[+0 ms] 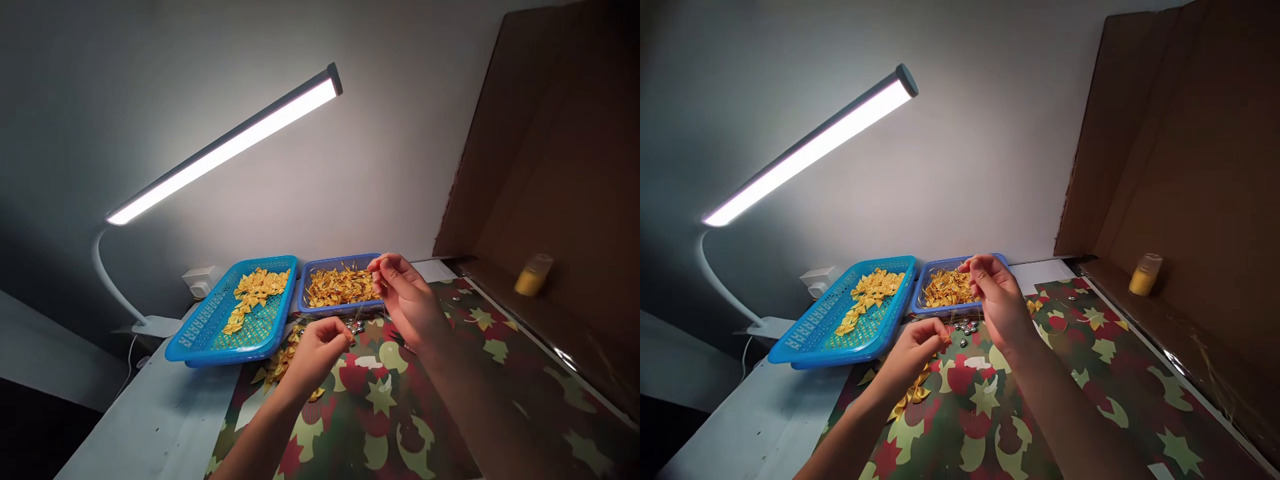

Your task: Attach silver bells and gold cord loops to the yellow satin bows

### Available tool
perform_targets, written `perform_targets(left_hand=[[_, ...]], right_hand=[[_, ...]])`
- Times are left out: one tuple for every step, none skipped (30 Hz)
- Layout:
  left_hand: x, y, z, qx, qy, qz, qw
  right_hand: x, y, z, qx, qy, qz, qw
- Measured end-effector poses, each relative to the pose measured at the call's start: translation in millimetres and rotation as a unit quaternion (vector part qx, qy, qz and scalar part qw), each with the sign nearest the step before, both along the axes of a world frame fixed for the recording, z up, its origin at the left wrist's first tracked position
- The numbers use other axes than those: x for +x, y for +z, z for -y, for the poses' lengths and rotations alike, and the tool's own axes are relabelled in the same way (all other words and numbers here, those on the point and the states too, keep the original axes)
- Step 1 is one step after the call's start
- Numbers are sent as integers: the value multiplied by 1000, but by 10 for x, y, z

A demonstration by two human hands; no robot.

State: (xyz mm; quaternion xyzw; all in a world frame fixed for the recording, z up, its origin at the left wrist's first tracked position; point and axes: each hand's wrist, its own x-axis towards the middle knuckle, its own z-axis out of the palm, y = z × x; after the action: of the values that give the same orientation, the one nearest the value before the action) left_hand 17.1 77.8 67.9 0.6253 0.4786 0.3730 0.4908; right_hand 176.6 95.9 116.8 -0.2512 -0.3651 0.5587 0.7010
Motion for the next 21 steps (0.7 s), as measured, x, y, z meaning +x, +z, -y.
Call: perform_targets(left_hand=[[-28,-26,-29,-9,-21,-17,1000],[-61,-50,-54,-17,-41,-36,998],[-98,-71,-74,-25,-59,-58,996],[-136,-87,-90,-33,-76,-80,993],[-176,-96,-102,-40,-93,-103,990],[-216,-99,-110,-47,-107,-123,985],[-253,-95,-116,-52,-121,-141,981],[-288,-84,-120,-56,-133,-156,977],[-321,-66,-125,-58,-145,-169,973],[-351,-44,-129,-58,-154,-180,970],[-380,-18,-135,-55,-159,-191,967],[-407,9,-141,-51,-161,-202,965],[-435,36,-147,-46,-160,-213,963],[-462,62,-154,-39,-156,-223,962],[-489,84,-160,-32,-150,-232,960],[-516,103,-164,-25,-143,-242,959],[-540,118,-166,-18,-135,-251,958],[-560,129,-163,-11,-128,-260,957],[-575,137,-155,-5,-122,-269,956],[-583,143,-142,0,-115,-276,954],[-583,147,-124,7,-108,-283,953]], right_hand=[[22,6,-15,-2,1,-9,1000],[43,12,-27,-5,1,-14,1000],[61,19,-36,-6,-1,-16,1000],[78,25,-44,-6,-4,-17,1000],[91,30,-49,-4,-8,-16,1000],[102,32,-54,0,-13,-14,1000],[109,31,-57,3,-18,-10,1000],[113,27,-60,5,-21,-6,1000],[115,22,-62,5,-23,-2,1000],[114,14,-64,5,-24,2,1000],[111,5,-66,5,-24,7,1000],[107,-5,-67,4,-25,11,1000],[103,-14,-68,4,-26,16,1000],[99,-22,-68,2,-28,23,999],[94,-29,-67,-1,-31,31,999],[89,-36,-65,-5,-35,40,999],[84,-41,-62,-8,-38,51,998],[79,-45,-58,-9,-42,63,997],[73,-49,-53,-8,-45,76,996],[66,-53,-46,-4,-46,89,995],[60,-57,-39,3,-49,103,993]])
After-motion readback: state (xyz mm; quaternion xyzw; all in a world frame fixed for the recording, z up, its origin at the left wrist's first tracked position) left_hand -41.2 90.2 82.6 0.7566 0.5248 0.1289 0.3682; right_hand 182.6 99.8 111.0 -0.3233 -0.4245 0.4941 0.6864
